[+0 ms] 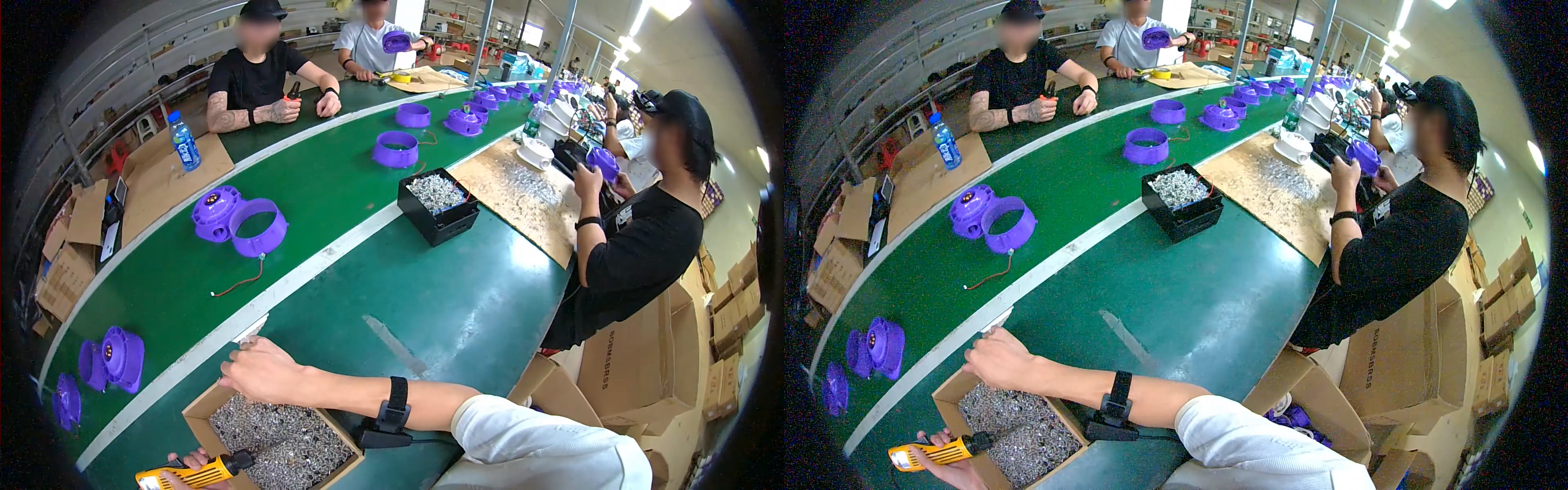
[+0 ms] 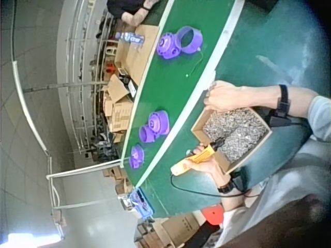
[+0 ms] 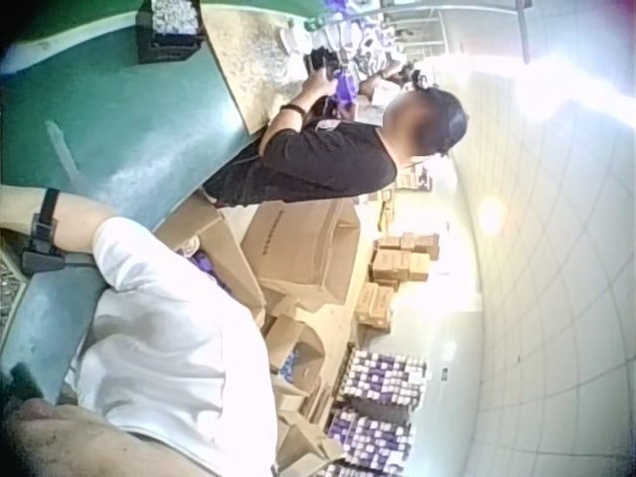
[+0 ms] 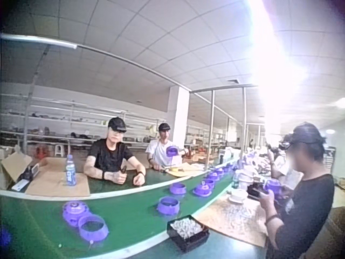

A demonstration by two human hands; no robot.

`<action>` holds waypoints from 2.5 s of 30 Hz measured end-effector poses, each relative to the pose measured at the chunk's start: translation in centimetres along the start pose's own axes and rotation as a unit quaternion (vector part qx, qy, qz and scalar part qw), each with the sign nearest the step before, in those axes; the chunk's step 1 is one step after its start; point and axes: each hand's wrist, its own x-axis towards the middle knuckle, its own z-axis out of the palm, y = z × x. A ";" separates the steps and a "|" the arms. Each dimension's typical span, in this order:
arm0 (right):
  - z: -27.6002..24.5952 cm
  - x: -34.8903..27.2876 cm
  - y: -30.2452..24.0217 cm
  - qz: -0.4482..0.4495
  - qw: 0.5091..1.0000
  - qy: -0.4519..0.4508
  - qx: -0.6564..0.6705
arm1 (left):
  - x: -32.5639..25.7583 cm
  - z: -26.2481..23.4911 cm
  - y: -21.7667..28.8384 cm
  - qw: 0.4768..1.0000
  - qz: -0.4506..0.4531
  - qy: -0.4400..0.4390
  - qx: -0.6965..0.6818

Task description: The person uses a yellow electric screwdriver to fasten screws into purple plastic fan housings. They repeatedly pick up a housing, place it over a box of screws, drive a screw into the center, and then place the finished unit on the green workbench. The person handles multiple units in a repetitive assembly sequence.

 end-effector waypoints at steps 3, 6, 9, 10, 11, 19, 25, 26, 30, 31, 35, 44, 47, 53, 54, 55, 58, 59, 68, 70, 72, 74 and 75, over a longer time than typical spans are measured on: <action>-0.4 0.1 -0.1 0.000 1.000 -0.008 -0.011 | 0.4 -0.4 -0.3 1.000 0.003 0.024 0.005; 0.2 0.1 0.1 -0.001 1.000 0.003 -0.010 | -0.2 0.3 0.1 0.999 0.009 -0.035 0.005; 0.2 0.1 0.1 0.002 1.000 0.001 -0.003 | -0.2 0.2 0.2 0.999 0.008 -0.039 0.002; 0.0 0.2 0.0 0.004 1.000 -0.004 0.000 | -0.1 0.2 0.2 0.999 0.009 -0.040 0.001; -0.1 0.2 -0.1 0.006 1.000 -0.009 0.003 | -0.1 0.1 0.1 0.999 0.008 -0.041 0.000; 0.2 0.1 0.0 0.001 1.000 0.004 0.001 | 0.6 -0.6 -0.5 1.000 0.009 0.021 -0.003; 0.5 0.3 -0.1 0.001 1.000 0.003 -0.004 | 0.1 -0.1 0.2 0.999 0.007 -0.035 0.006; 0.3 0.3 -0.2 0.003 1.000 -0.002 -0.003 | 0.1 0.0 0.2 0.999 0.008 -0.030 0.009; 0.0 0.2 -0.1 0.005 1.000 -0.010 -0.002 | 0.3 -0.4 -0.2 1.000 0.014 -0.011 0.008; -0.1 0.1 -0.1 0.001 1.000 -0.007 -0.001 | 0.8 -1.3 -0.7 1.000 0.017 0.000 -0.001; -0.3 -0.1 0.3 0.000 1.000 -0.003 -0.007 | -0.6 1.6 -0.1 0.999 0.015 0.012 0.034; -1.3 0.9 -0.4 -0.052 0.995 -0.056 -0.070 | 0.6 -1.3 -0.7 1.000 0.000 0.016 0.009; -2.1 0.6 -0.7 -0.029 0.999 -0.003 -0.028 | 0.5 -0.5 -0.9 1.000 -0.009 -0.017 -0.023; -6.9 2.7 -2.0 -0.019 0.985 -0.168 0.016 | 0.2 -0.6 -0.2 0.996 -0.033 -0.039 -0.073; -8.0 3.6 -2.7 -0.024 0.984 -0.176 -0.009 | 0.3 -0.7 -0.2 0.996 -0.031 -0.039 -0.070; -8.7 4.7 -3.5 -0.030 0.982 -0.183 -0.034 | 0.2 -0.8 -0.2 0.996 -0.031 -0.041 -0.067; -9.5 7.7 -5.1 -0.128 0.960 -0.193 -0.157 | 0.1 -0.4 -0.4 0.995 -0.047 -0.038 -0.081; -9.0 8.8 -5.6 -0.140 0.949 -0.218 -0.179 | 0.1 -0.4 -0.2 0.995 -0.045 -0.037 -0.081; -0.3 15.2 -7.7 -0.201 0.903 -0.299 -0.236 | 0.2 -0.4 -0.2 0.995 -0.050 -0.036 -0.076; 1.3 16.3 -8.8 -0.209 0.904 -0.290 -0.236 | 0.2 -0.4 -0.1 0.995 -0.049 -0.035 -0.081; 2.6 17.8 -10.1 -0.204 0.900 -0.298 -0.244 | 0.3 -0.7 -0.2 0.991 -0.046 -0.036 -0.117; 3.9 19.6 -10.8 -0.208 0.901 -0.280 -0.257 | 0.3 -0.7 0.0 0.992 -0.046 -0.033 -0.115; 4.6 20.6 -11.0 -0.213 0.905 -0.259 -0.261 | 0.4 -0.7 0.1 0.992 -0.044 -0.029 -0.115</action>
